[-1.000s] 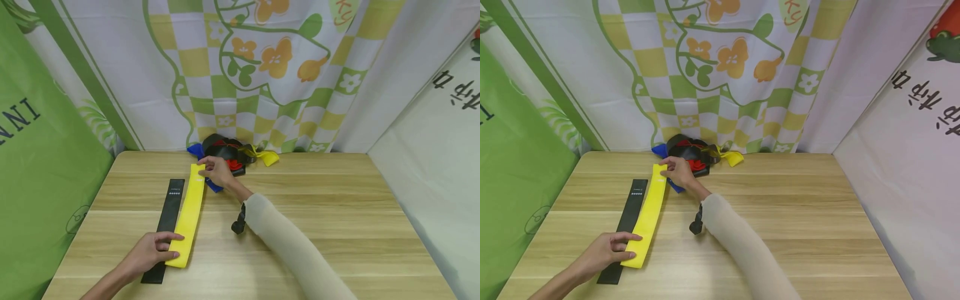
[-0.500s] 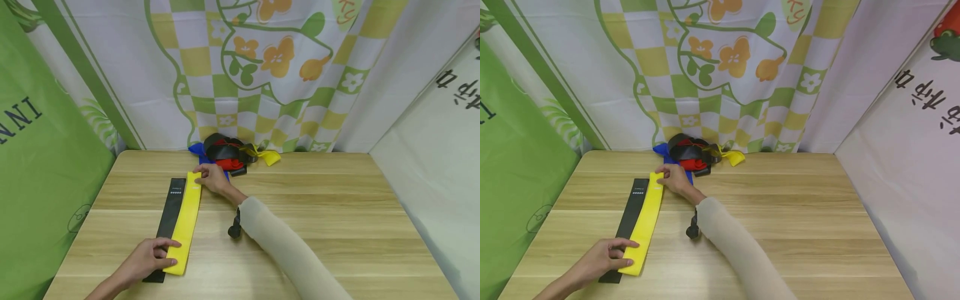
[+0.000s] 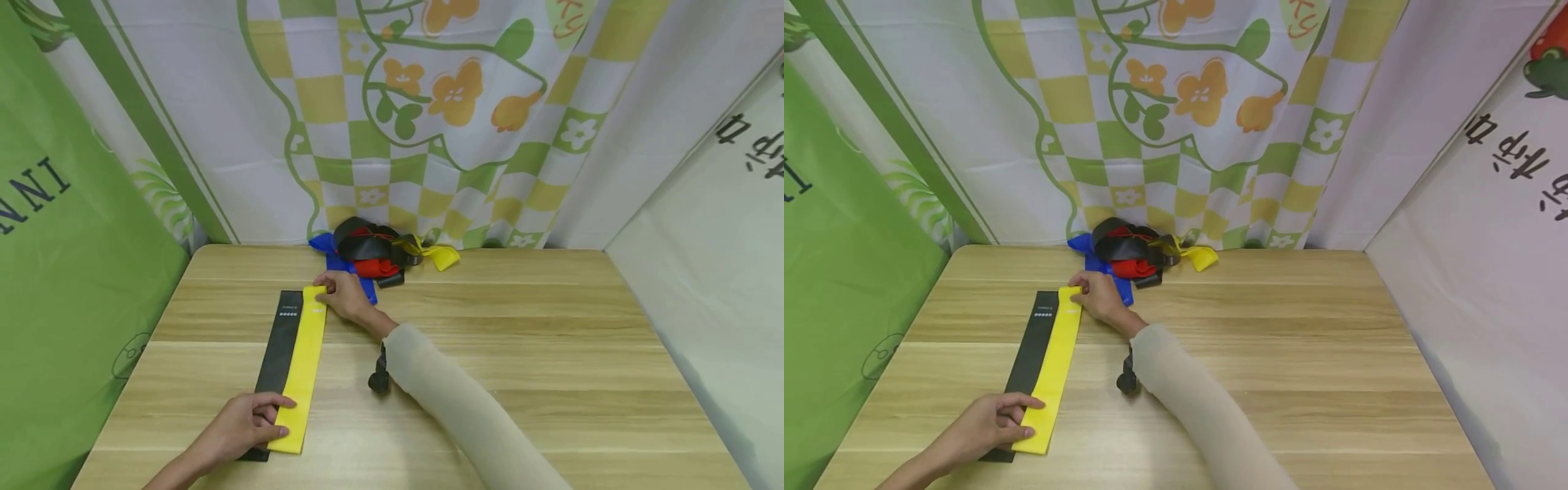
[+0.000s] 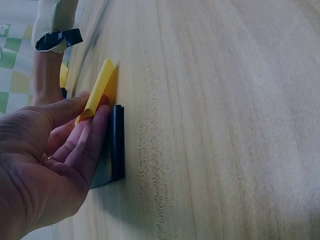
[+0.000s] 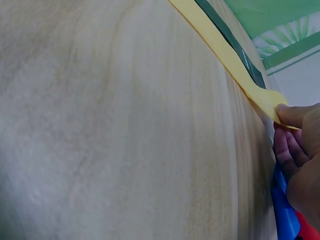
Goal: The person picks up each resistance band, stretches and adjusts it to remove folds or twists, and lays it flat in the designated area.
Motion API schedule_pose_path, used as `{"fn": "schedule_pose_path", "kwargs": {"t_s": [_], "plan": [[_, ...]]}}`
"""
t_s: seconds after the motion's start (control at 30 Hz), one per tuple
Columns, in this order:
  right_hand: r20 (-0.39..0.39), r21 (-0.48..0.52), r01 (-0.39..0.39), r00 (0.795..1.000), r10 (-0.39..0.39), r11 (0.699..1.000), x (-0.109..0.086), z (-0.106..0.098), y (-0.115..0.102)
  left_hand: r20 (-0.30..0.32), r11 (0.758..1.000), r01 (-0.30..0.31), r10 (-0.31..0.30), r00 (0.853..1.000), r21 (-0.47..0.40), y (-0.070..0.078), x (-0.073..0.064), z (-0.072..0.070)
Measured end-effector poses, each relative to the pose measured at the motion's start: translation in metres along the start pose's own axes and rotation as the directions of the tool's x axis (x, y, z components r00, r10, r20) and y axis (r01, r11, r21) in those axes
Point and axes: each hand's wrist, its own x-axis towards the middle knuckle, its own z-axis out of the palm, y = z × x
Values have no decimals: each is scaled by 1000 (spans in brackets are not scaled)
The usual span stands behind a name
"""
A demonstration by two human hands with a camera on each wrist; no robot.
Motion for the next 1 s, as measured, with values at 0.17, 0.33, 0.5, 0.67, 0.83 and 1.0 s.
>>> {"fn": "schedule_pose_path", "kwargs": {"t_s": [0.17, 0.33, 0.5, 0.67, 0.83, 1.0], "plan": [[-3, -46, 11, 1000, -11, 999, -1, 3, 1, 49, 998, -44, 42, 998, 46, 0, 1, -1], [2, -86, 27, 1000, -27, 996, -1, 2, 3, 150, 984, -149, 133, 980, 99, -2, 1, -8], [-12, -80, 46, 999, -47, 996, 1, -11, 3, 197, 962, -210, 175, 965, 176, 4, 1, -18], [-70, -23, 47, 996, -49, 999, 6, -31, 5, 143, 943, -249, 222, 965, 221, 19, 11, -25], [-96, 11, 38, 995, -36, 999, 9, -47, 12, 13, 953, -248, 249, 968, 176, 31, 29, -34], [-84, -21, 39, 996, -41, 999, 4, -58, 15, -101, 958, -277, 283, 954, 67, 39, 52, -52]]}}
